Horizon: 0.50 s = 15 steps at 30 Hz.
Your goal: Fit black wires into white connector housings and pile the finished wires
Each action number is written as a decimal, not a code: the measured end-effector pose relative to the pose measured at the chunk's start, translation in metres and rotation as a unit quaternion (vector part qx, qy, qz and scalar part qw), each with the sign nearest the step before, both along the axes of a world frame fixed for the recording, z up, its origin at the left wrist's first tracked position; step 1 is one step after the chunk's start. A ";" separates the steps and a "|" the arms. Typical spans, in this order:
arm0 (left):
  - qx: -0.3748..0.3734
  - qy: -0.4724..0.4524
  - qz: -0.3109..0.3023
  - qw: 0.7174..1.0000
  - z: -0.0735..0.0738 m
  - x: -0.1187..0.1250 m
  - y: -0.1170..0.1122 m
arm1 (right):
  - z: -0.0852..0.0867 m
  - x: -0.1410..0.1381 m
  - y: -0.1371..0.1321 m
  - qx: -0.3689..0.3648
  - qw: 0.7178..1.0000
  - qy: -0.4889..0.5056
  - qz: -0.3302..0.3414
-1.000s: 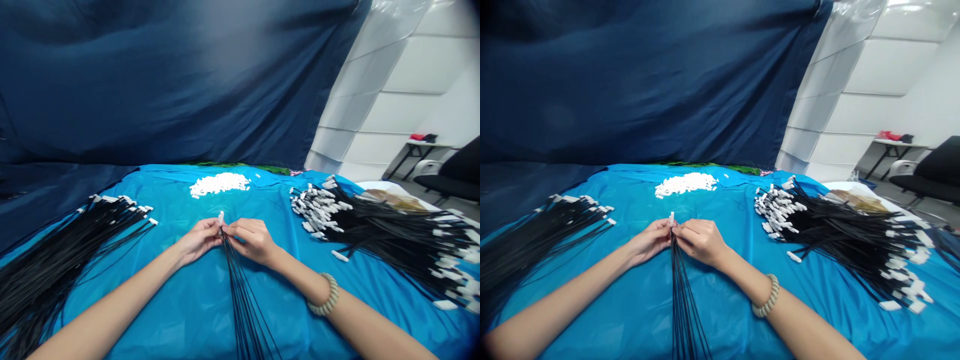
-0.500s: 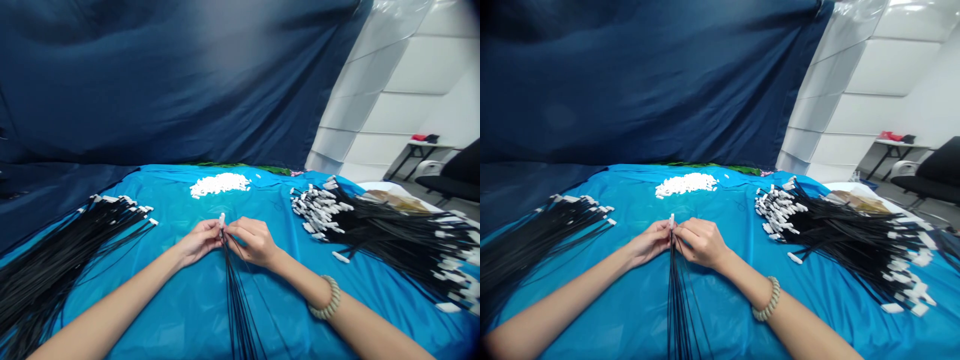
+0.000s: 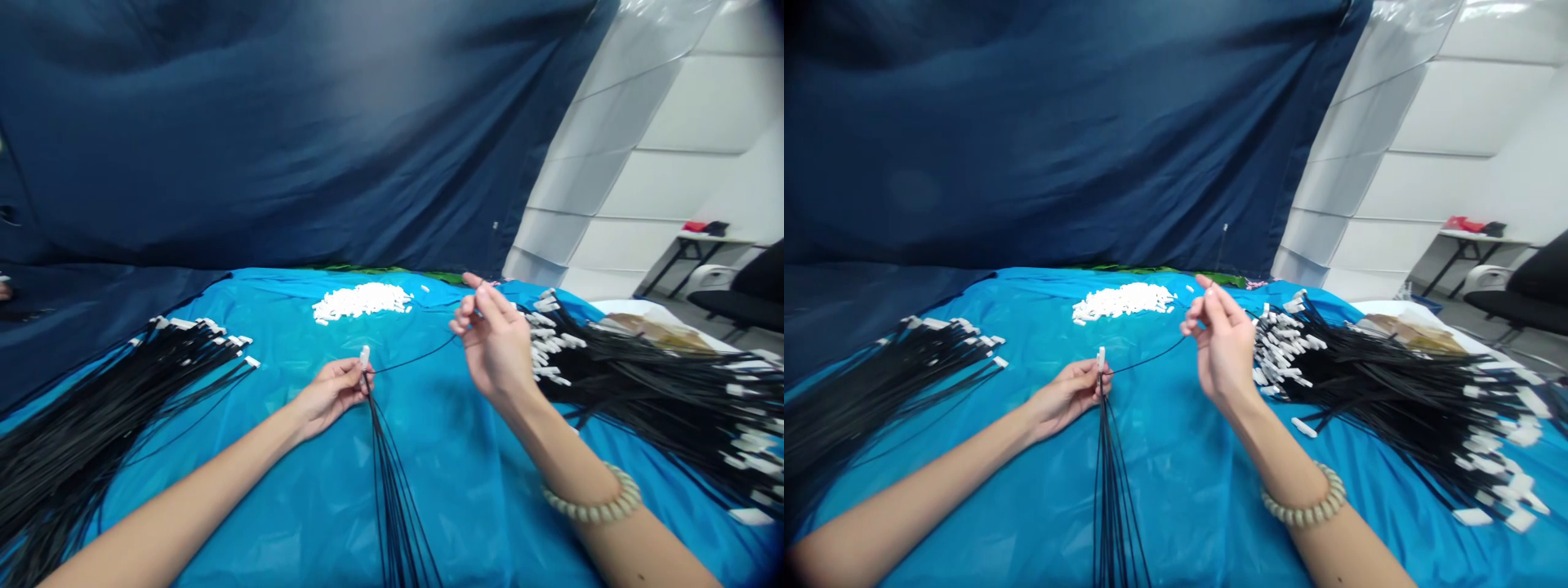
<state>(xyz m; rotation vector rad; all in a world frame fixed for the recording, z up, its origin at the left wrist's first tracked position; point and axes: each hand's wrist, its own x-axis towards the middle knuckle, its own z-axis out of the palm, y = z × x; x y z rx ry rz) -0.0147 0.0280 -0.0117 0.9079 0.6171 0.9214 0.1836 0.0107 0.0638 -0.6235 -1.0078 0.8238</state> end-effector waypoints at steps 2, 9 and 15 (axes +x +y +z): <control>0.000 0.003 0.004 1.000 0.001 0.002 -0.001 | 0.004 0.013 0.003 0.032 0.996 -0.010 -0.085; -0.008 0.010 0.028 1.000 0.003 0.007 -0.006 | -0.013 0.001 -0.003 0.104 0.929 -0.288 -0.209; -0.002 -0.002 0.038 0.999 0.003 0.008 -0.008 | -0.035 -0.032 -0.017 0.137 0.889 -0.413 -0.145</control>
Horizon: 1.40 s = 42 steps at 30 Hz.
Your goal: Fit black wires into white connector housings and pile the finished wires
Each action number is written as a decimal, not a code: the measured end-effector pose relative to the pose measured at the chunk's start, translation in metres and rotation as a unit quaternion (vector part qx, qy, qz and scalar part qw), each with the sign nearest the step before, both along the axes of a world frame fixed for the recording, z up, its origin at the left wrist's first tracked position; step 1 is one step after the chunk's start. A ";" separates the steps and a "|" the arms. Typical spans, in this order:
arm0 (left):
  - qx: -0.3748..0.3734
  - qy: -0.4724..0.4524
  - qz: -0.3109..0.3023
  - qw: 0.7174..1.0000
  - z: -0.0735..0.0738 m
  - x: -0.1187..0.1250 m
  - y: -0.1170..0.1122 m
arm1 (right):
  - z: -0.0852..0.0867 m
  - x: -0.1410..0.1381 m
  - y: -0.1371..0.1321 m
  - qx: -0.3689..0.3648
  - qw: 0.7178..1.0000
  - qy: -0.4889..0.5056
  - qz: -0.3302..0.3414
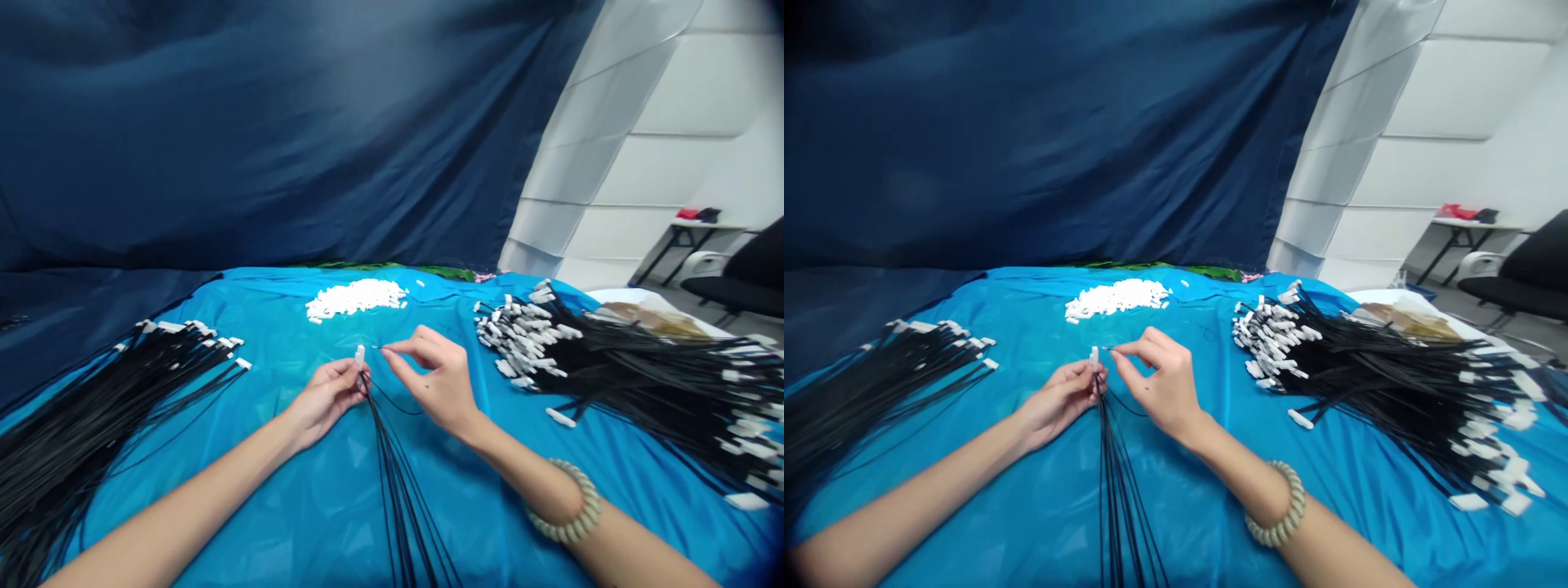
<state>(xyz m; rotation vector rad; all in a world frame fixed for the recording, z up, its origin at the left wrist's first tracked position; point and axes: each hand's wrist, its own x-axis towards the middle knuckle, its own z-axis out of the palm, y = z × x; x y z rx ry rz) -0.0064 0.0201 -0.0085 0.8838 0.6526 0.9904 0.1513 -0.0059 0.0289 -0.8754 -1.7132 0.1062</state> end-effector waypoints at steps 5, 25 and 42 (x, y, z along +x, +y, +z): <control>-0.005 -0.007 0.000 1.000 0.001 0.002 -0.002 | -0.007 -0.006 -0.001 0.030 0.999 -0.019 0.000; 0.043 0.027 -0.005 0.999 0.000 0.002 -0.004 | -0.014 -0.005 0.002 0.077 0.992 -0.100 -0.027; 0.067 0.056 -0.025 0.996 -0.003 0.002 -0.003 | -0.012 0.002 0.007 -0.021 0.983 -0.144 0.112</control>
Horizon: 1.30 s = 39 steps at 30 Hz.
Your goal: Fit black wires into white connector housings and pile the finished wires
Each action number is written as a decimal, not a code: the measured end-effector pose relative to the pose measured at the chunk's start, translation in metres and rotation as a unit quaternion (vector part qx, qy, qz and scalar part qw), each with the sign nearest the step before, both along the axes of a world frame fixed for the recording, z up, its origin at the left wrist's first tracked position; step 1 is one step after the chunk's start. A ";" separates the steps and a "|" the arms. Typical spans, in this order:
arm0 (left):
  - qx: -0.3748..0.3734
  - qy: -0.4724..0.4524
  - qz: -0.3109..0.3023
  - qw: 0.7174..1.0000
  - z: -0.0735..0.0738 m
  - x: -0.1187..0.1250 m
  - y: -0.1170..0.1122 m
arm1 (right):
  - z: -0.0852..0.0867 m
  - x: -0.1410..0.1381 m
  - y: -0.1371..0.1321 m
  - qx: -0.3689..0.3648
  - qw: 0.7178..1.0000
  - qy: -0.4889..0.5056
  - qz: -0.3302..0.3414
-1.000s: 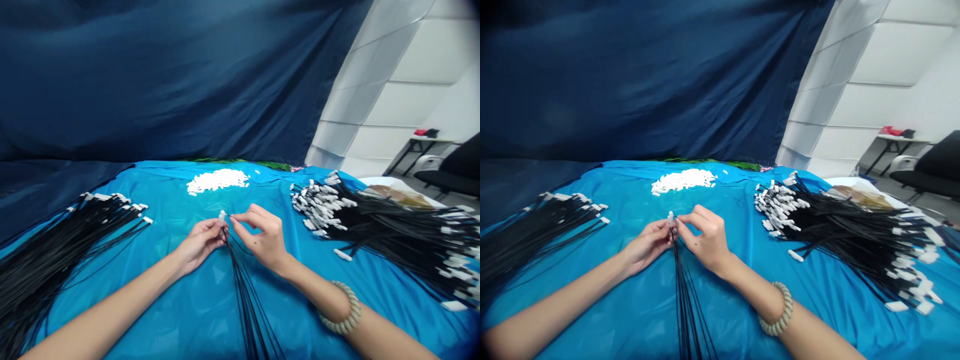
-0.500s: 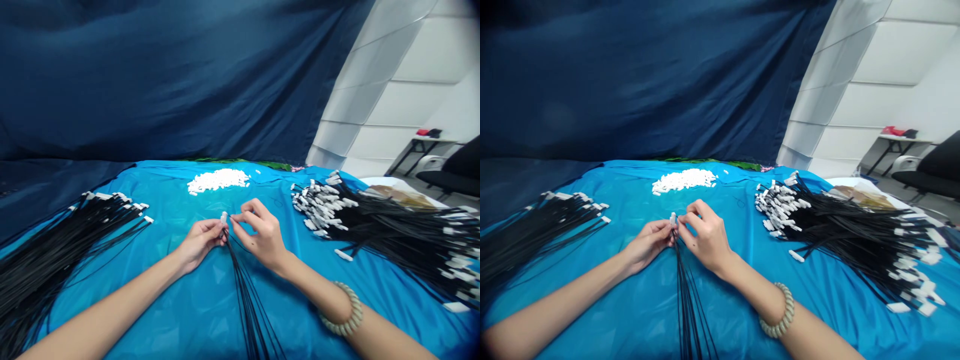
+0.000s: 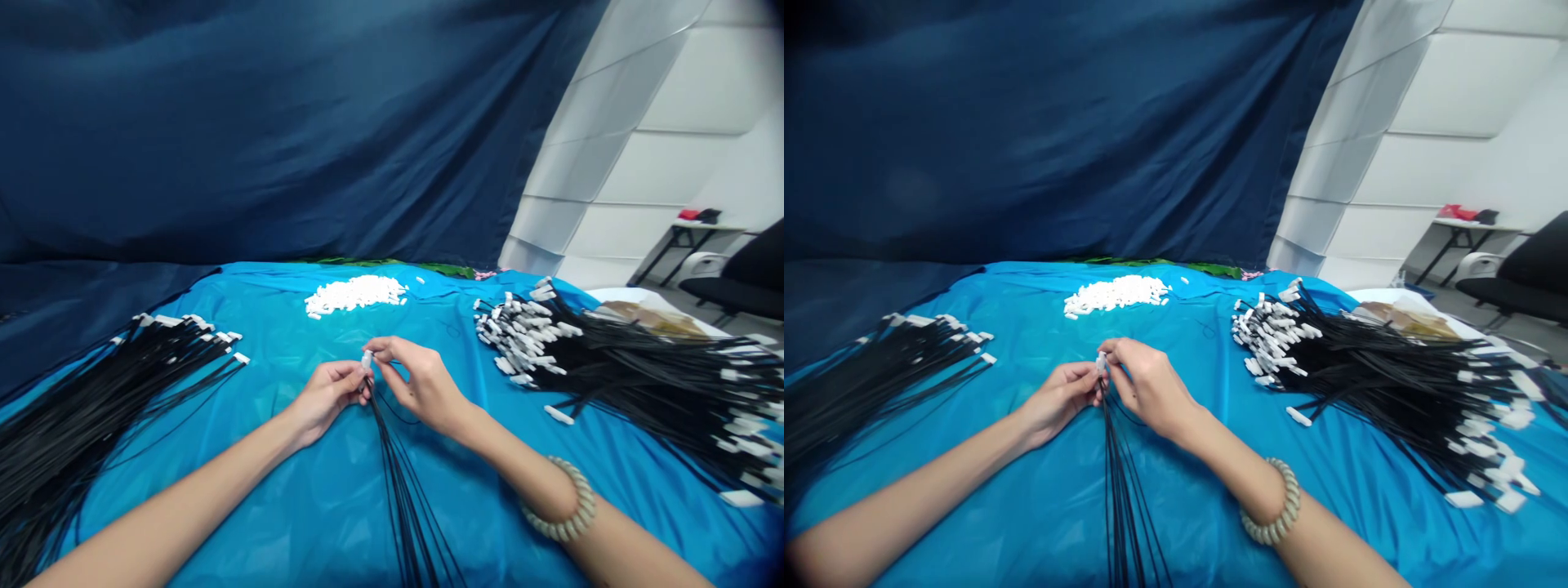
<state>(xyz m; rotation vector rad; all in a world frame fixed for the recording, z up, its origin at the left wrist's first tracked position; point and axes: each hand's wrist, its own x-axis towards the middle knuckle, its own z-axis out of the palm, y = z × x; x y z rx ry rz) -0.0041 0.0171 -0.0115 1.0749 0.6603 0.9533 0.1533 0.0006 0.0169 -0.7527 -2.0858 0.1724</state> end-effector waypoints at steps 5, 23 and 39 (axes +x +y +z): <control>-0.009 -0.007 0.013 1.000 0.000 0.000 0.002 | 0.003 0.000 -0.001 0.001 1.000 0.019 -0.020; -0.043 -0.033 0.048 0.997 0.002 -0.004 0.004 | 0.008 0.007 0.000 0.244 0.956 -0.164 0.022; -0.047 -0.003 0.056 0.997 -0.004 -0.005 0.010 | 0.032 0.013 -0.001 -0.174 0.859 0.480 0.033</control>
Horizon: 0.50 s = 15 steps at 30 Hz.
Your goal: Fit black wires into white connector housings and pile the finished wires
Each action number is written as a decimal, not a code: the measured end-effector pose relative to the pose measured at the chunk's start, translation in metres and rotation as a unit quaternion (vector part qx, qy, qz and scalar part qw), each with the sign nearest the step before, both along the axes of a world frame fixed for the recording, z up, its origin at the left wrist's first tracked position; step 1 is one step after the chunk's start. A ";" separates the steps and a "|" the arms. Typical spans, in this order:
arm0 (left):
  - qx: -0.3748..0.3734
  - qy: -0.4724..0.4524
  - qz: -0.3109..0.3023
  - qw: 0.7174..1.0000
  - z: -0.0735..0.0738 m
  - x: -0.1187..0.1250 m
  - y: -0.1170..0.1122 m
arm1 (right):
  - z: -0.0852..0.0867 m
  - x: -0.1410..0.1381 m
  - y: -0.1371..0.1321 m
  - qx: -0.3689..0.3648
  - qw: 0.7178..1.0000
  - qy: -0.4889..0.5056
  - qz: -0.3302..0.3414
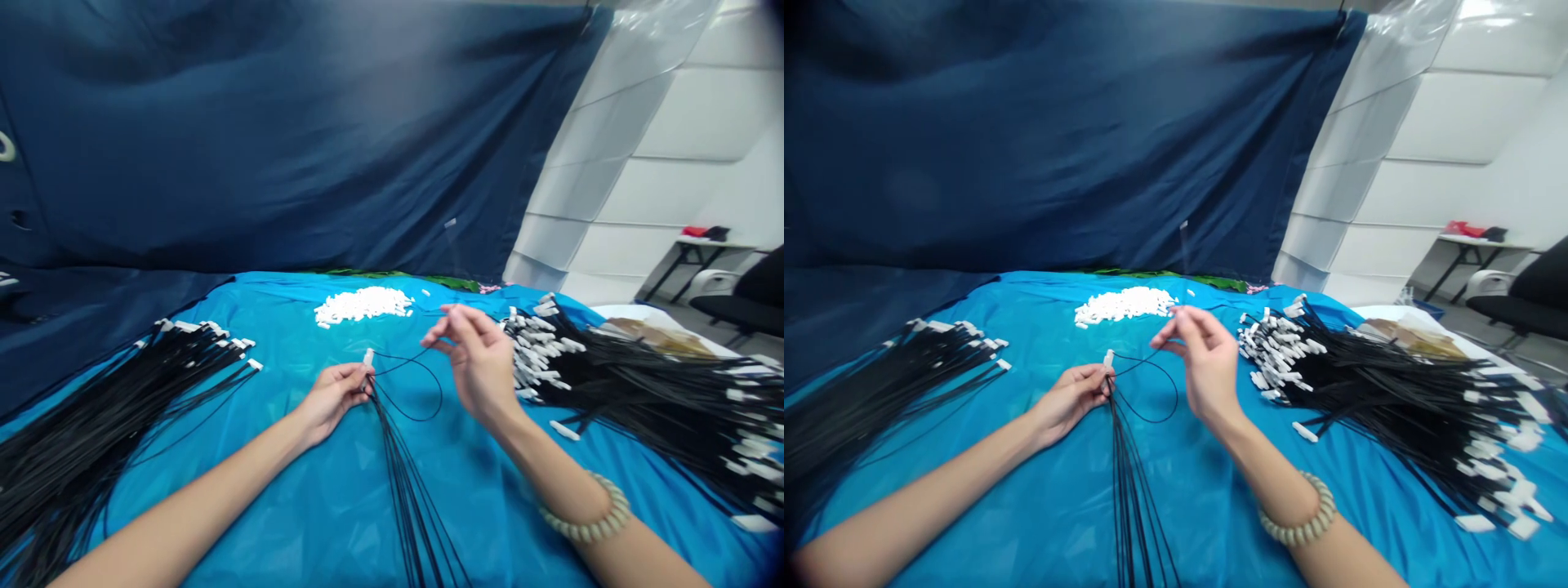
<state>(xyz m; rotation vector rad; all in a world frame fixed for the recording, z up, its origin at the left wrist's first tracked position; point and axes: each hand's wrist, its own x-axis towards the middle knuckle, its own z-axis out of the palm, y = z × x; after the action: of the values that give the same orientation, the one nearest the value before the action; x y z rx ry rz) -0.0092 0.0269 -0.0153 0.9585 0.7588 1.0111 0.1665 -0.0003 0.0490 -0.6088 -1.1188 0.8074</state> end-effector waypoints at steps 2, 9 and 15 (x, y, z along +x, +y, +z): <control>-0.004 0.007 0.007 1.000 0.000 0.001 0.000 | 0.010 0.014 0.005 0.011 0.997 0.040 -0.070; 0.001 0.010 0.034 0.999 0.000 0.002 -0.001 | 0.005 0.014 -0.002 0.079 0.952 -0.209 -0.209; 0.024 0.003 0.036 0.999 0.005 0.003 -0.007 | -0.015 -0.019 -0.014 0.045 0.905 -0.408 -0.112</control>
<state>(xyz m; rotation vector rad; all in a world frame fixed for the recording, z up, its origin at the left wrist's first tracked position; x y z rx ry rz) -0.0061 0.0199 -0.0098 0.9815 0.7824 1.0923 0.1476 -0.0145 0.0339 -1.0226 -1.7905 0.2758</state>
